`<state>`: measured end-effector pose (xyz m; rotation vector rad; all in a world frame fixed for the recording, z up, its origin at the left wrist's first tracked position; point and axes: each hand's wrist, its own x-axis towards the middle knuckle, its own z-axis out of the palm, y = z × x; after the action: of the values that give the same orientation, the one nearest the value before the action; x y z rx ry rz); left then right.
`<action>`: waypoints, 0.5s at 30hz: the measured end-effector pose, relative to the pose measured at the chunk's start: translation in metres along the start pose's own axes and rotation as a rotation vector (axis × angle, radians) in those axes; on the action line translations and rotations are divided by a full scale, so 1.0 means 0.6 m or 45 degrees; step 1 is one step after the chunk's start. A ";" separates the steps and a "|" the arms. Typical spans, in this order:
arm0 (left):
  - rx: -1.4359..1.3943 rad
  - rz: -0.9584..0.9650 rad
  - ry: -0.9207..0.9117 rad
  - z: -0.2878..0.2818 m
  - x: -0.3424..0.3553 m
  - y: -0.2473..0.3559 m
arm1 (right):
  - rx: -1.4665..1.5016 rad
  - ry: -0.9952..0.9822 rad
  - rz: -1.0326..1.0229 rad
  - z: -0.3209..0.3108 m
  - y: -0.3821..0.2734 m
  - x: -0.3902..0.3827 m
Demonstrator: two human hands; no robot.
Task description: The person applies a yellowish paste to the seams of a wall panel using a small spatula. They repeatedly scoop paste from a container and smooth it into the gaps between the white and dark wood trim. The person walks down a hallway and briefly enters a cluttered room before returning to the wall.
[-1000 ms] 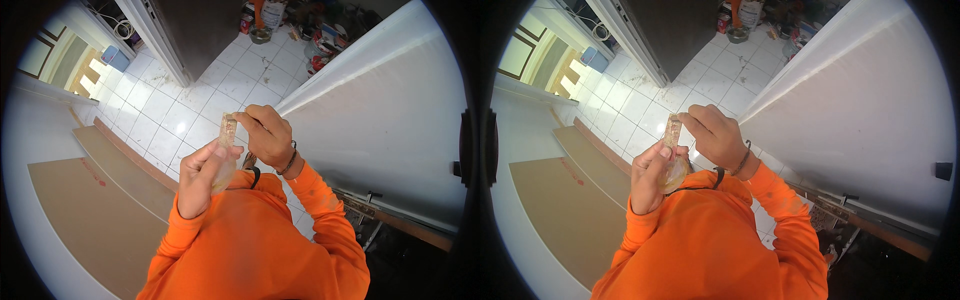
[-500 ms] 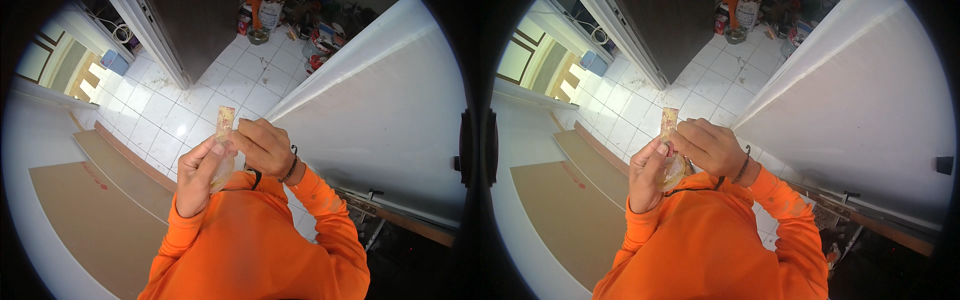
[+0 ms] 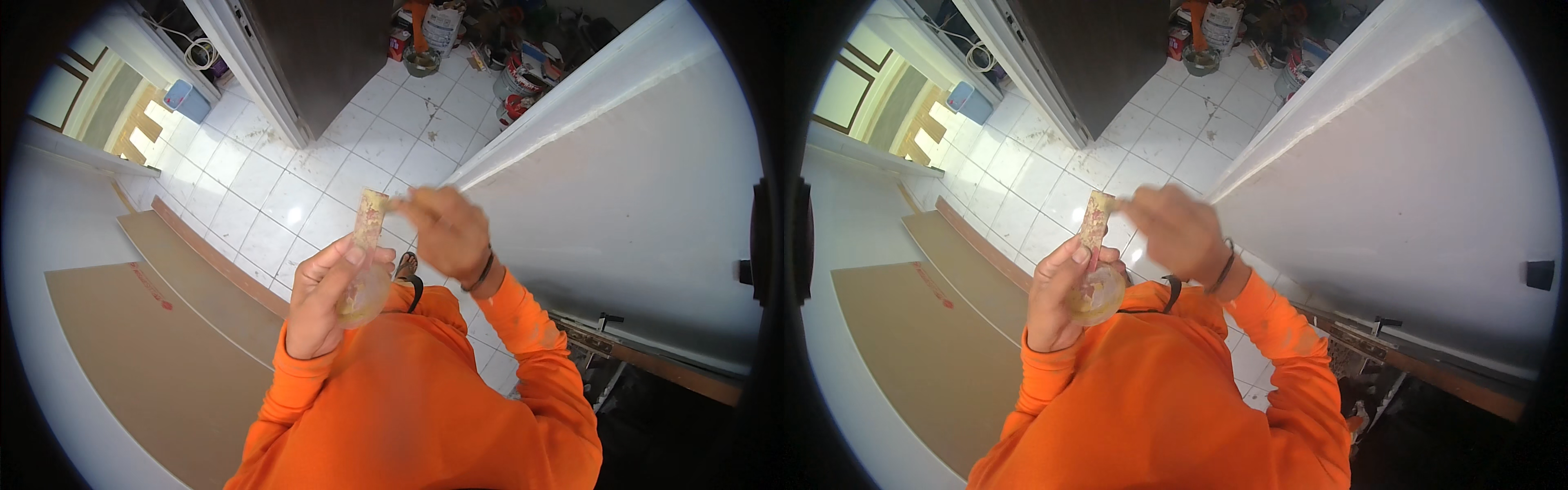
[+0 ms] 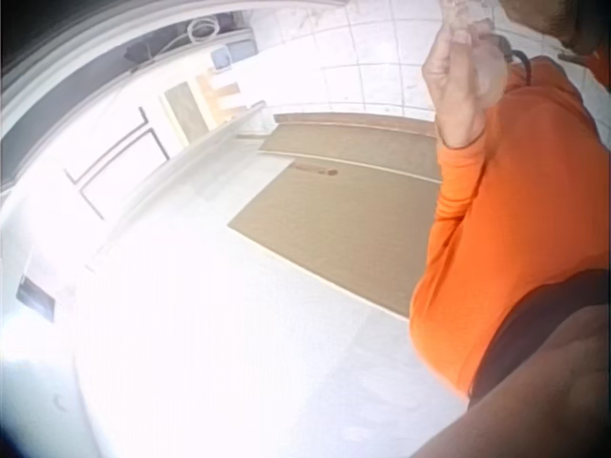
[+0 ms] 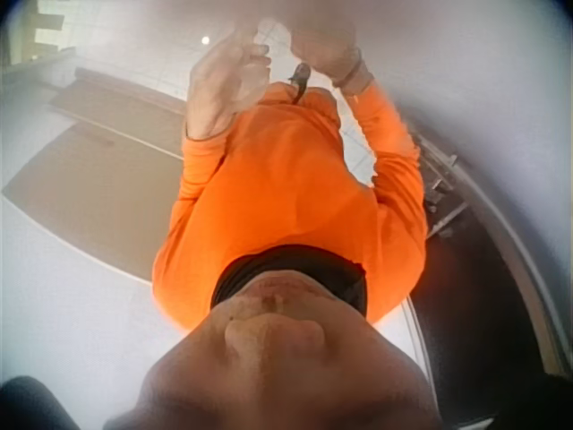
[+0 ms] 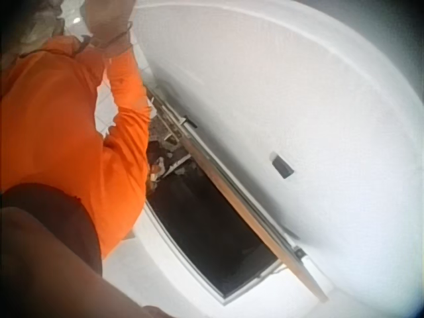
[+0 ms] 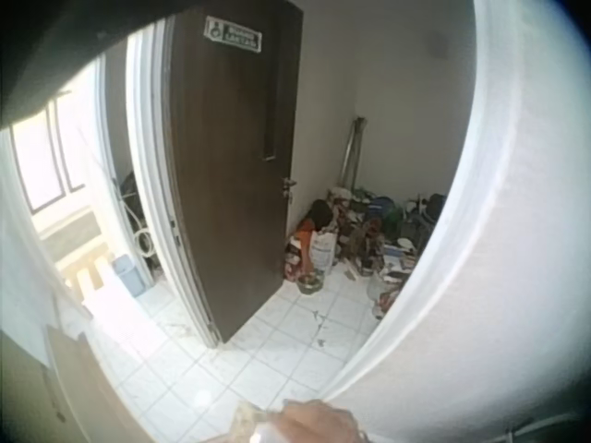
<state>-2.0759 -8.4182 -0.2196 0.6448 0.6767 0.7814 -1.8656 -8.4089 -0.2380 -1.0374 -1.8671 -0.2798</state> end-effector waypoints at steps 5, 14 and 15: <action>0.050 0.117 0.008 0.008 -0.001 0.011 | 0.105 -0.026 0.015 0.000 -0.031 -0.010; 0.164 0.097 0.004 0.001 -0.003 0.004 | 0.011 -0.037 -0.039 -0.014 -0.028 -0.008; 0.158 0.101 -0.023 0.003 -0.003 0.004 | 0.051 -0.050 -0.057 -0.010 -0.027 -0.008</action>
<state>-2.0767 -8.4190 -0.2161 0.7945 0.6906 0.8101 -1.8731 -8.4250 -0.2347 -0.9811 -1.9255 -0.2494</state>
